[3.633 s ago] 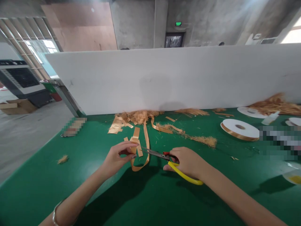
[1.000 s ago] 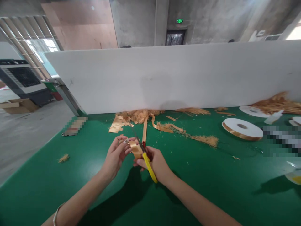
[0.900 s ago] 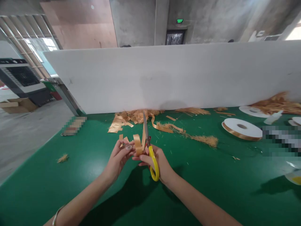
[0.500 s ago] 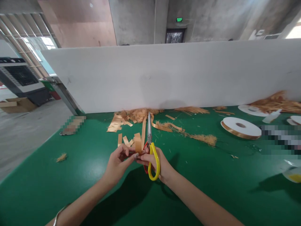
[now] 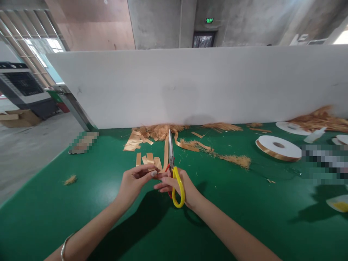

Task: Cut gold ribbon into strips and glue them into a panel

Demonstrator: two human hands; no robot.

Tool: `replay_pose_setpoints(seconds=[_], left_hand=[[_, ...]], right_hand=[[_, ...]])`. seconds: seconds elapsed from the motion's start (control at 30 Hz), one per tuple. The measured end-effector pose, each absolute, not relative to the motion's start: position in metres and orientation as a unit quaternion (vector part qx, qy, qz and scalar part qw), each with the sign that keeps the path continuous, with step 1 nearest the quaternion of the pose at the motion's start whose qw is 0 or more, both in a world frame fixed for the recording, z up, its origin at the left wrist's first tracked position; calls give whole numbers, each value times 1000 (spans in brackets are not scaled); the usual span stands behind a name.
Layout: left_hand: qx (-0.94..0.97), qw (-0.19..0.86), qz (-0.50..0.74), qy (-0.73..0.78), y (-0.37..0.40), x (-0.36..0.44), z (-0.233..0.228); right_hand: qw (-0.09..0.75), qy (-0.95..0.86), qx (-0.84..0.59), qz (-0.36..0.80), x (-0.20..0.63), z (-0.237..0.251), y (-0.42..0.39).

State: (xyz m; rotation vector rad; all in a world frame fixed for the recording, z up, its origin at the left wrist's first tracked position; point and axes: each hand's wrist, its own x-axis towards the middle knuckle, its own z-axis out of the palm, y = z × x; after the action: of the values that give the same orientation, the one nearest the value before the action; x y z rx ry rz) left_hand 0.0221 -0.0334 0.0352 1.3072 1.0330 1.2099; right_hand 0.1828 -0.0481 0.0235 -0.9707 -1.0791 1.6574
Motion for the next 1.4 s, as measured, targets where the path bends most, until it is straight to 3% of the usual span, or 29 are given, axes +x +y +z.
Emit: replay_pose_setpoints(seconds=[0.2, 0.53, 0.73, 0.87, 1.23, 1.4], left_hand=[[548, 512, 488, 446, -22, 12, 33], [681, 391, 453, 422, -13, 1, 34], [678, 442, 438, 392, -14, 1, 41], [676, 443, 432, 400, -13, 2, 44], [751, 397, 395, 349, -14, 1, 42], [740, 432, 378, 351, -18, 3, 48]], right_hand=[[449, -560, -432, 546, 213, 18, -32], [321, -713, -606, 143, 259, 14, -35], [175, -769, -595, 156, 270, 22, -47], [115, -806, -571, 103, 275, 30, -48], [25, -858, -506, 80, 264, 50, -43], [26, -869, -488, 74, 261, 49, -41]])
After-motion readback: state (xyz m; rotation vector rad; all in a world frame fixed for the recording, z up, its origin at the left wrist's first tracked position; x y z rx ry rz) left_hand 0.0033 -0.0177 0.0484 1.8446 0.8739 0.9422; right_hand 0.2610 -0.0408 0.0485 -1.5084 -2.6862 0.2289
